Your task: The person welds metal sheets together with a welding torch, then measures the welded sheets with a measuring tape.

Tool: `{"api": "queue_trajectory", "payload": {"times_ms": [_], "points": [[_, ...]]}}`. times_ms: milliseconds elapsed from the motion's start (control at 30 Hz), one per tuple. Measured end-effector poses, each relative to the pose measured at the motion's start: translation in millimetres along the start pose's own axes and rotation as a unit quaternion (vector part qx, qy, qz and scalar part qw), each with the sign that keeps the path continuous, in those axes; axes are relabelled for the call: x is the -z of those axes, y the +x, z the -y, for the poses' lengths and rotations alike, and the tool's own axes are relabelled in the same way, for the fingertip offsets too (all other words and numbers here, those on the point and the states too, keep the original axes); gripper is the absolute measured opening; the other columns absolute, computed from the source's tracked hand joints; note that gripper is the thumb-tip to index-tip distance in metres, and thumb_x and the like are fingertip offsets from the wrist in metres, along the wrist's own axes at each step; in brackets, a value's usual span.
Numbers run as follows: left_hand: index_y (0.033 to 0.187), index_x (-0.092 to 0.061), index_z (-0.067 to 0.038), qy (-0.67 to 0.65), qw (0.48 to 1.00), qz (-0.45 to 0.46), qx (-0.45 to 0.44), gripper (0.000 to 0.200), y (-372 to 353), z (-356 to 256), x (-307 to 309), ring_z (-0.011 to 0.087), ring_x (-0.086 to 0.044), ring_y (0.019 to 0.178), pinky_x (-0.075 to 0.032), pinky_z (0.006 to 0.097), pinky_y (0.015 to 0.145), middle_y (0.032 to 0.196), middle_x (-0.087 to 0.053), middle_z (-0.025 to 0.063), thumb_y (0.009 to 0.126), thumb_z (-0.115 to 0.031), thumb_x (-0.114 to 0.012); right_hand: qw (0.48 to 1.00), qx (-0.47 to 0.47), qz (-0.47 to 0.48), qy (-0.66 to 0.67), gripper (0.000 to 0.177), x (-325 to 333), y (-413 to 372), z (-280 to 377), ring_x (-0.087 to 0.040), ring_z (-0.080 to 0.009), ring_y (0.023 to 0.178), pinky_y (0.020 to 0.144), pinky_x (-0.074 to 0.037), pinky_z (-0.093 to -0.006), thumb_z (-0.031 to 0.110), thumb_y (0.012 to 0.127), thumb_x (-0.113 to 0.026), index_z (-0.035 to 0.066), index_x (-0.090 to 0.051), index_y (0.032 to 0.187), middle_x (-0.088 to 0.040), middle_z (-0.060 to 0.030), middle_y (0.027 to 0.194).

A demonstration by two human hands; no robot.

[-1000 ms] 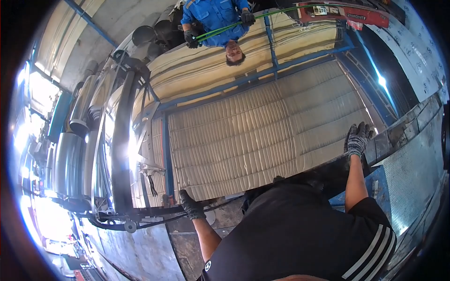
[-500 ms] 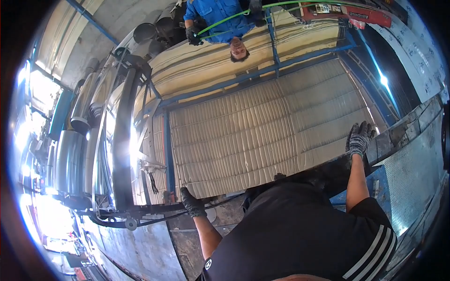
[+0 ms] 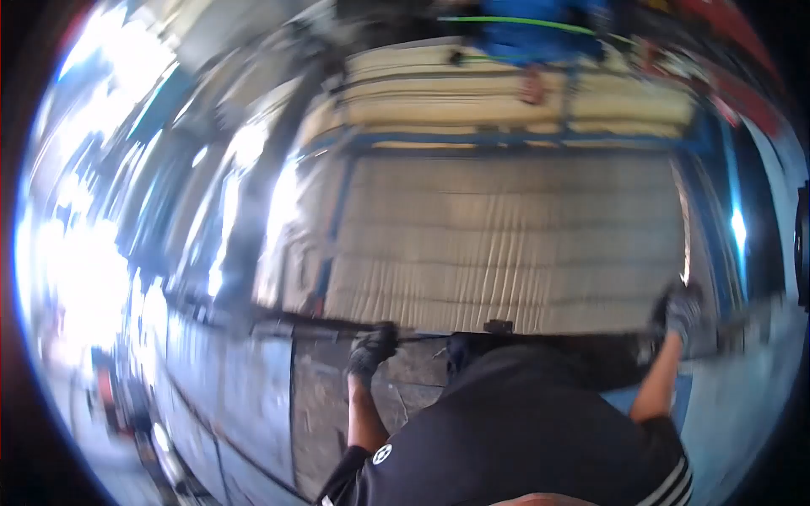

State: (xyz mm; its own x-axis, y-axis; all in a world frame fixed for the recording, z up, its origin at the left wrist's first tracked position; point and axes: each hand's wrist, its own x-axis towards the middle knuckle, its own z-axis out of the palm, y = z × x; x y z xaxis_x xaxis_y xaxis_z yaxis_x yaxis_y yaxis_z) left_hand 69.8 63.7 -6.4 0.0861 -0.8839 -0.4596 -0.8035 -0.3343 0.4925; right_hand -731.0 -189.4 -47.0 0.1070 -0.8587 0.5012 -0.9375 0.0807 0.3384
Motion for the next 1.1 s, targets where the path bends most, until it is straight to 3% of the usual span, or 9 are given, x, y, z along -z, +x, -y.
{"api": "queue_trajectory", "payload": {"times_ms": [67,100,233,300,367,833,967,1000,1100], "points": [[0.137,-0.057,-0.01,-0.24,0.962,-0.115,-0.053,0.058,-59,-33,-10,0.0189,-0.07,0.084,-0.057,0.0346,0.072,0.112,-0.071,0.0102,0.091,-0.046,-0.065,0.955,-0.11,0.252,0.114,0.042,74,47,21,-0.062,-0.0382,0.106,0.092,-0.049,-0.0457,0.029,0.102,-0.04,-0.001,-0.064,0.118,-0.065,-0.0259,0.114],[0.126,-0.066,-0.011,-0.247,0.958,0.003,0.142,0.052,-67,-109,43,0.0163,-0.068,0.08,-0.056,0.0322,0.07,0.108,-0.07,0.0121,0.091,-0.049,-0.063,0.972,0.012,0.231,0.045,0.044,3,44,-3,-0.062,-0.0413,0.102,0.087,-0.048,-0.0493,0.032,0.101,-0.041,-0.002,-0.066,0.111,-0.065,-0.0266,0.11],[0.129,-0.063,-0.012,-0.114,0.989,-0.036,0.084,0.042,-62,-142,70,0.0237,-0.068,0.097,-0.052,0.0352,0.091,0.111,-0.07,0.0128,0.092,-0.032,-0.067,0.953,-0.086,0.275,0.092,0.051,-1,107,37,-0.061,-0.0386,0.109,0.092,-0.049,-0.0464,0.044,0.101,-0.04,0.002,-0.061,0.123,-0.063,-0.0216,0.122],[0.123,-0.065,-0.008,-0.03,0.972,-0.184,-0.143,0.039,-28,-121,40,0.025,-0.068,0.097,-0.053,0.0373,0.09,0.105,-0.071,0.0139,0.093,-0.033,-0.066,0.975,-0.078,0.177,0.109,0.057,-28,130,63,-0.06,-0.0399,0.11,0.094,-0.047,-0.0486,0.051,0.1,-0.038,0.004,-0.062,0.122,-0.064,-0.0219,0.12],[0.117,-0.068,-0.005,-0.22,0.951,-0.208,-0.07,0.035,-49,-195,85,0.0288,-0.068,0.099,-0.053,0.0397,0.089,0.105,-0.071,0.0148,0.093,-0.03,-0.067,0.986,-0.083,0.088,0.118,0.063,-40,150,94,-0.059,-0.0412,0.111,0.096,-0.046,-0.0508,0.058,0.099,-0.037,0.005,-0.063,0.121,-0.065,-0.0221,0.117],[0.122,-0.064,-0.005,-0.116,0.925,-0.338,-0.13,0.04,44,-222,113,0.0346,-0.065,0.102,-0.053,0.0413,0.089,0.11,-0.067,0.0198,0.09,-0.027,-0.07,0.981,-0.053,0.167,0.076,0.05,29,251,182,-0.067,-0.0275,0.104,0.084,-0.055,-0.0393,0.045,0.102,-0.038,0.01,-0.063,0.126,-0.069,-0.0104,0.117],[0.131,-0.059,-0.005,-0.135,0.88,-0.39,-0.233,0.049,66,-229,127,0.0345,-0.063,0.108,-0.051,0.0389,0.095,0.118,-0.065,0.0223,0.087,-0.024,-0.069,0.956,0.073,-0.081,0.272,0.032,-155,245,130,-0.067,-0.0332,0.093,0.078,-0.056,-0.0422,0.029,0.092,-0.059,0.002,-0.07,0.105,-0.071,-0.0181,0.103],[0.134,-0.056,-0.004,0.008,0.852,-0.451,-0.265,0.056,93,-217,124,0.0367,-0.061,0.113,-0.048,0.0393,0.1,0.124,-0.062,0.0237,0.084,-0.026,-0.072,0.992,0.107,0.046,0.042,0.032,-83,229,143,-0.065,-0.0264,0.095,0.083,-0.051,-0.0356,0.022,0.097,-0.042,0.004,-0.069,0.098,-0.068,-0.0164,0.105],[0.138,-0.051,-0.002,0.006,0.895,-0.386,-0.223,0.065,103,-234,156,0.039,-0.056,0.122,-0.045,0.0409,0.104,0.133,-0.057,0.026,0.084,-0.03,-0.073,0.981,-0.033,0.012,0.191,0.038,-67,235,155,-0.063,-0.0362,0.107,0.094,-0.048,-0.0446,0.032,0.094,-0.048,0.004,-0.069,0.109,-0.068,-0.0199,0.115]]}}
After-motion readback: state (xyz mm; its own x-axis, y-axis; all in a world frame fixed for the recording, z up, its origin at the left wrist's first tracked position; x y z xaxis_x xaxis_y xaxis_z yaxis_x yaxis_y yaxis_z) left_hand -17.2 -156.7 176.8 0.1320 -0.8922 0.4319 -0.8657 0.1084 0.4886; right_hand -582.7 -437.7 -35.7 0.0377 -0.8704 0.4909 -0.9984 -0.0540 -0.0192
